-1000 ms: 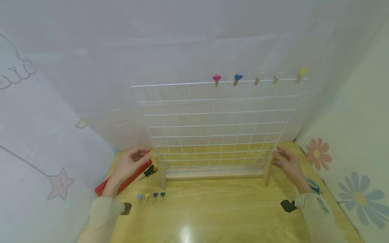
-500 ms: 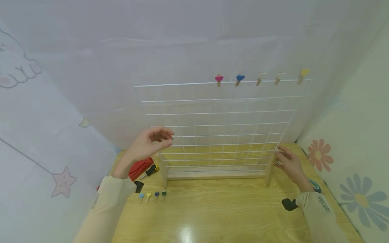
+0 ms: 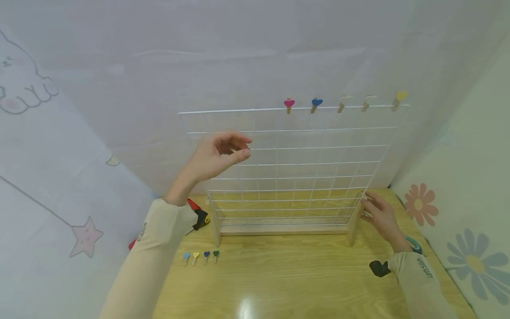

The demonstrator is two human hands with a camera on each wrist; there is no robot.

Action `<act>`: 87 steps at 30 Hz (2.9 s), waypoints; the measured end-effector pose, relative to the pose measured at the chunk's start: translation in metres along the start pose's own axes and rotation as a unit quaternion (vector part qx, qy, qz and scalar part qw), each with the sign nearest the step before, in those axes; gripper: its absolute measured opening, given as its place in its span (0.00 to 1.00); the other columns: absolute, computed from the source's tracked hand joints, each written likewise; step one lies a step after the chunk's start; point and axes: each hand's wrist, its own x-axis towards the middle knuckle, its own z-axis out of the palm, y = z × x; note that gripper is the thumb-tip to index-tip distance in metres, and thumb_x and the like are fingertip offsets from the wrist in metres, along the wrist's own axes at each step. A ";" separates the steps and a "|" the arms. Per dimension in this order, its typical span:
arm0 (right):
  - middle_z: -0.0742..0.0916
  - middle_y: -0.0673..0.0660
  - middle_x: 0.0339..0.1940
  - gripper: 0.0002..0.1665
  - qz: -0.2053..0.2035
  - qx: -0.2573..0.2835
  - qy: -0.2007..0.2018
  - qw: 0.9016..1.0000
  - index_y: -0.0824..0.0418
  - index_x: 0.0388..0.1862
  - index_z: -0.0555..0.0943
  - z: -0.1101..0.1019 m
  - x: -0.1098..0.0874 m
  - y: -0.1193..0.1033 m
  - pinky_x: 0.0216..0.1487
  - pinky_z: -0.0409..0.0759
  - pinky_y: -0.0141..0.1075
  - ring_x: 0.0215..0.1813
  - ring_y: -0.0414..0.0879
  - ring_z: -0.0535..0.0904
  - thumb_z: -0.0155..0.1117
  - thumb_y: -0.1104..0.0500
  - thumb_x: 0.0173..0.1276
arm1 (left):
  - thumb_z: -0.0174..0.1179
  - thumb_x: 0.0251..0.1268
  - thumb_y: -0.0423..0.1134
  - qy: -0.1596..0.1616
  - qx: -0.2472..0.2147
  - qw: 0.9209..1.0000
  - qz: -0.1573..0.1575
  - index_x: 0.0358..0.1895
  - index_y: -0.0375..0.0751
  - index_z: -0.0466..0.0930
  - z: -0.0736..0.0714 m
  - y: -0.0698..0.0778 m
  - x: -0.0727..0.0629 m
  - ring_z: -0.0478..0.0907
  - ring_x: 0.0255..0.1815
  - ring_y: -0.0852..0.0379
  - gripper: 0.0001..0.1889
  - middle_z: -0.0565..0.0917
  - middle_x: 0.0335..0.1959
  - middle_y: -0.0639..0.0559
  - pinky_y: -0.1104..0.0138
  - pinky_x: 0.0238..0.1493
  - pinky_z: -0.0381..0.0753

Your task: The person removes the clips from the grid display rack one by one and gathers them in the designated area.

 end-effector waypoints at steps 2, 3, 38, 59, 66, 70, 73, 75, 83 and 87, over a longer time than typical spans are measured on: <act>0.80 0.39 0.43 0.35 0.001 0.000 0.001 1.000 0.68 0.73 0.58 0.000 0.000 -0.001 0.42 0.82 0.32 0.44 0.33 0.80 0.56 0.57 0.74 | 0.63 0.63 0.33 0.011 -0.005 1.000 0.013 0.50 0.35 0.80 0.001 0.006 0.010 0.80 0.41 0.56 0.13 0.84 0.41 0.47 0.65 0.44 0.79; 0.80 0.39 0.44 0.35 0.002 -0.003 0.001 1.000 0.68 0.73 0.57 0.000 -0.001 -0.001 0.42 0.82 0.32 0.44 0.33 0.80 0.56 0.56 0.74 | 0.64 0.62 0.32 0.019 -0.010 1.000 0.017 0.50 0.34 0.80 0.002 0.009 0.014 0.80 0.41 0.55 0.13 0.84 0.40 0.46 0.65 0.43 0.79; 0.81 0.41 0.45 0.34 -0.012 0.002 -0.010 1.000 0.69 0.73 0.57 -0.002 0.001 0.006 0.43 0.82 0.33 0.46 0.35 0.80 0.54 0.58 0.74 | 0.65 0.62 0.41 0.068 0.163 0.983 0.047 0.52 0.39 0.81 0.028 0.052 0.097 0.80 0.48 0.59 0.17 0.84 0.47 0.50 0.72 0.54 0.72; 0.80 0.41 0.46 0.39 -0.014 -0.022 -0.013 1.000 0.70 0.74 0.52 -0.002 -0.004 0.000 0.43 0.82 0.33 0.45 0.34 0.80 0.55 0.55 0.74 | 0.61 0.67 0.39 0.044 0.173 0.984 0.028 0.43 0.38 0.84 0.033 0.063 0.109 0.81 0.34 0.62 0.08 0.86 0.34 0.52 0.72 0.38 0.76; 0.80 0.43 0.45 0.38 -0.023 -0.020 -0.013 0.999 0.72 0.74 0.52 -0.001 -0.005 0.001 0.43 0.82 0.33 0.45 0.35 0.80 0.55 0.56 0.74 | 0.60 0.67 0.38 0.064 0.173 0.983 0.024 0.42 0.38 0.84 0.035 0.063 0.110 0.81 0.34 0.60 0.08 0.86 0.34 0.50 0.73 0.37 0.74; 0.81 0.42 0.45 0.39 -0.028 -0.017 -0.015 0.999 0.73 0.74 0.52 0.000 -0.007 0.001 0.42 0.82 0.33 0.45 0.35 0.80 0.55 0.56 0.74 | 0.61 0.67 0.37 0.078 0.173 0.982 0.022 0.40 0.37 0.84 0.036 0.062 0.110 0.79 0.32 0.60 0.07 0.86 0.34 0.50 0.73 0.36 0.73; 0.81 0.42 0.45 0.39 -0.028 -0.019 -0.014 0.999 0.73 0.74 0.52 0.001 -0.007 0.001 0.42 0.82 0.32 0.45 0.35 0.80 0.55 0.56 0.74 | 0.61 0.66 0.36 0.082 0.171 0.982 0.016 0.40 0.37 0.85 0.036 0.061 0.111 0.79 0.32 0.60 0.07 0.86 0.34 0.49 0.73 0.37 0.73; 0.81 0.41 0.45 0.39 -0.026 -0.023 -0.012 0.999 0.72 0.74 0.52 0.001 -0.007 0.001 0.42 0.82 0.32 0.45 0.35 0.80 0.55 0.56 0.74 | 0.61 0.67 0.36 0.086 0.170 0.982 0.014 0.40 0.37 0.85 0.036 0.061 0.111 0.80 0.32 0.60 0.07 0.86 0.35 0.49 0.73 0.37 0.73; 0.81 0.41 0.44 0.38 -0.015 -0.019 -0.006 1.000 0.70 0.74 0.54 0.002 -0.007 0.002 0.42 0.82 0.32 0.45 0.34 0.80 0.56 0.55 0.74 | 0.62 0.65 0.36 0.120 0.163 0.979 0.028 0.38 0.37 0.86 0.038 0.057 0.110 0.79 0.29 0.60 0.06 0.87 0.33 0.49 0.74 0.35 0.72; 0.81 0.41 0.44 0.38 -0.012 -0.020 -0.006 1.000 0.70 0.74 0.54 0.003 -0.008 0.002 0.42 0.82 0.33 0.45 0.34 0.80 0.56 0.55 0.74 | 0.62 0.65 0.36 0.123 0.155 0.980 0.022 0.38 0.37 0.86 0.038 0.056 0.110 0.80 0.30 0.59 0.06 0.87 0.32 0.49 0.74 0.35 0.72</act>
